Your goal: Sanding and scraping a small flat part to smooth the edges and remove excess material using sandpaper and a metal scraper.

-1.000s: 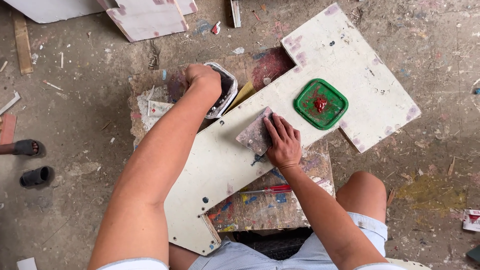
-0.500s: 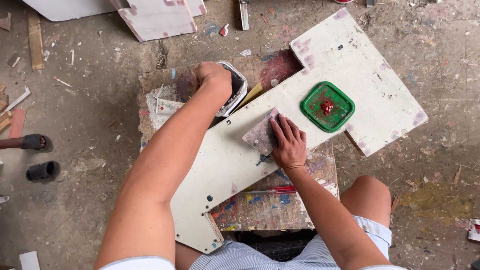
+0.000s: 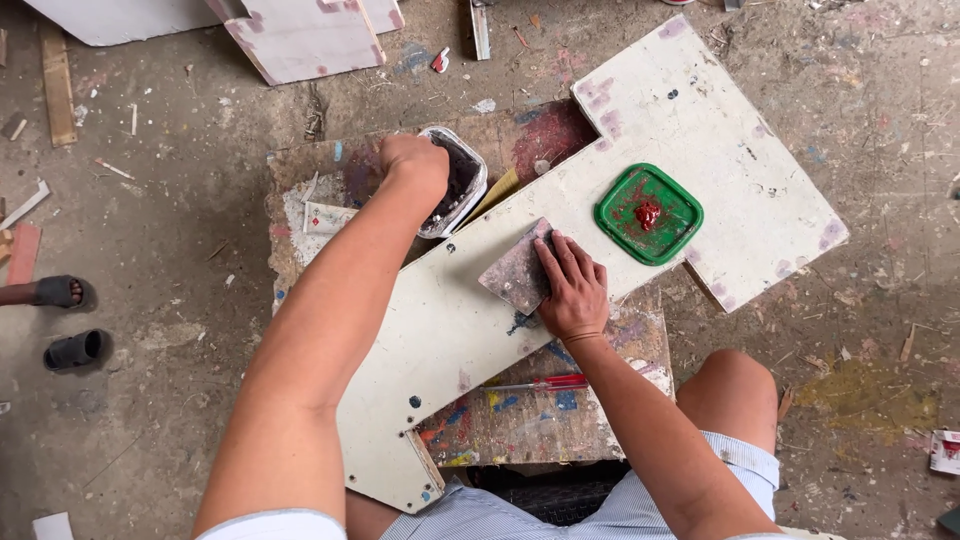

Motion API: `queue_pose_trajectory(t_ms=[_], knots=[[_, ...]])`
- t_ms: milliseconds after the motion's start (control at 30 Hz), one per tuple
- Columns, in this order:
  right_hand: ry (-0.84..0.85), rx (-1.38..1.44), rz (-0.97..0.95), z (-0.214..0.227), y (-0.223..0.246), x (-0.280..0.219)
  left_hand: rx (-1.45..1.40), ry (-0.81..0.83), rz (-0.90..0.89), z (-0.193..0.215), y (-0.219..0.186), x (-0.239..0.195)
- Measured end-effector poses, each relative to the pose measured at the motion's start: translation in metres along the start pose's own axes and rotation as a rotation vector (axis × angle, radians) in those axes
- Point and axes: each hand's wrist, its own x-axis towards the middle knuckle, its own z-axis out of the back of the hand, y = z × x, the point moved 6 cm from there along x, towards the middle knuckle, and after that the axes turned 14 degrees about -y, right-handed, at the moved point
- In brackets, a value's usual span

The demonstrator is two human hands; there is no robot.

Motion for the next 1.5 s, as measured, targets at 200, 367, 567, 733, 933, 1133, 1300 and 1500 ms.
queue_pose_trajectory(t_ms=[200, 367, 567, 733, 933, 1133, 1300, 1500], knots=[[0.004, 0.010, 0.003, 0.002, 0.002, 0.003, -0.054, -0.048, 0.000, -0.009, 0.003, 0.013], [0.006, -0.003, 0.005, -0.001, 0.001, 0.001, -0.126, -0.001, 0.031, -0.025, -0.004, 0.040], [-0.015, -0.013, 0.012, 0.001, 0.002, 0.001, -0.135, 0.009, 0.052, 0.005, 0.008, 0.012], [-0.017, -0.023, 0.021, -0.001, 0.002, 0.001, -0.177, -0.010, 0.051, 0.042, 0.025, -0.019], [-0.021, -0.023, 0.013, 0.001, 0.003, 0.003, -0.223, -0.117, -0.020, 0.058, 0.048, -0.029], [-0.033, -0.031, 0.024, 0.002, 0.004, 0.002, -0.255, -0.175, -0.017, 0.035, 0.050, -0.026], [-0.041, -0.036, 0.028, 0.002, 0.003, 0.001, -0.239, -0.095, 0.027, 0.002, 0.019, 0.004], [-0.051, -0.019, 0.027, -0.001, 0.002, 0.000, -0.309, 0.076, 0.089, 0.004, -0.004, -0.001]])
